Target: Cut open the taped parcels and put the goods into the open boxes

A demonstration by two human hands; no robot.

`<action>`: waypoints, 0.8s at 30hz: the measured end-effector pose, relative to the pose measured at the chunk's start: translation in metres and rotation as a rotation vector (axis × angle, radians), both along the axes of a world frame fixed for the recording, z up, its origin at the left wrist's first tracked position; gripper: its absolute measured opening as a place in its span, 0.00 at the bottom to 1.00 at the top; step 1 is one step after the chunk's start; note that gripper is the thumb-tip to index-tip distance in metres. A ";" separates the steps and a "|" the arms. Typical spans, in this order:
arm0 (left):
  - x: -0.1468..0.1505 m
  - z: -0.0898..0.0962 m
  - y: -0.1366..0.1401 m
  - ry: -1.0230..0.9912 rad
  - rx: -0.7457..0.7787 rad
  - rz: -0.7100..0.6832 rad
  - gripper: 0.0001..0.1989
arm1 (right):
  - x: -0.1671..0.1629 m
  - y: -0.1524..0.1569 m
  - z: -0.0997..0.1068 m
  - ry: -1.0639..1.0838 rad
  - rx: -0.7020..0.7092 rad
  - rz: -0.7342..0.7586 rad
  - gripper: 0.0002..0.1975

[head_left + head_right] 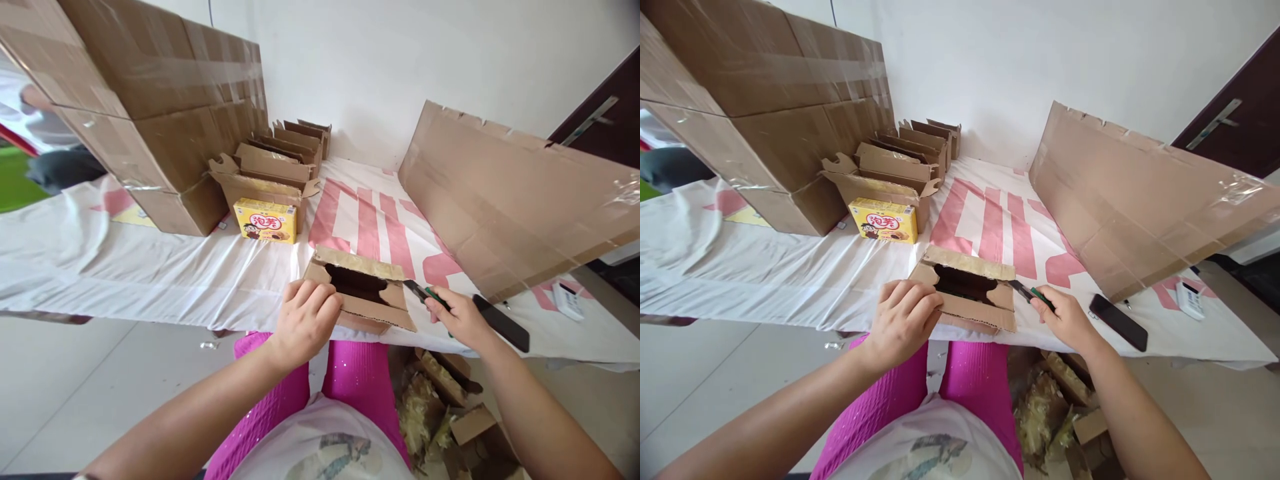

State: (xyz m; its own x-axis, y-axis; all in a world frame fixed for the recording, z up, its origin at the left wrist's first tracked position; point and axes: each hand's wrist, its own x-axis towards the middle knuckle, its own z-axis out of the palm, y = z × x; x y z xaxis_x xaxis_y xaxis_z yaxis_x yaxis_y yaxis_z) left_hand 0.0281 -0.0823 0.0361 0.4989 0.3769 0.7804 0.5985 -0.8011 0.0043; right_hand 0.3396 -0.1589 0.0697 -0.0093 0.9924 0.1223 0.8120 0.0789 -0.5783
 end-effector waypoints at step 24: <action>-0.036 -0.077 -0.005 -0.543 -0.632 -0.128 0.12 | 0.041 0.023 -0.120 -0.621 0.054 -0.037 0.27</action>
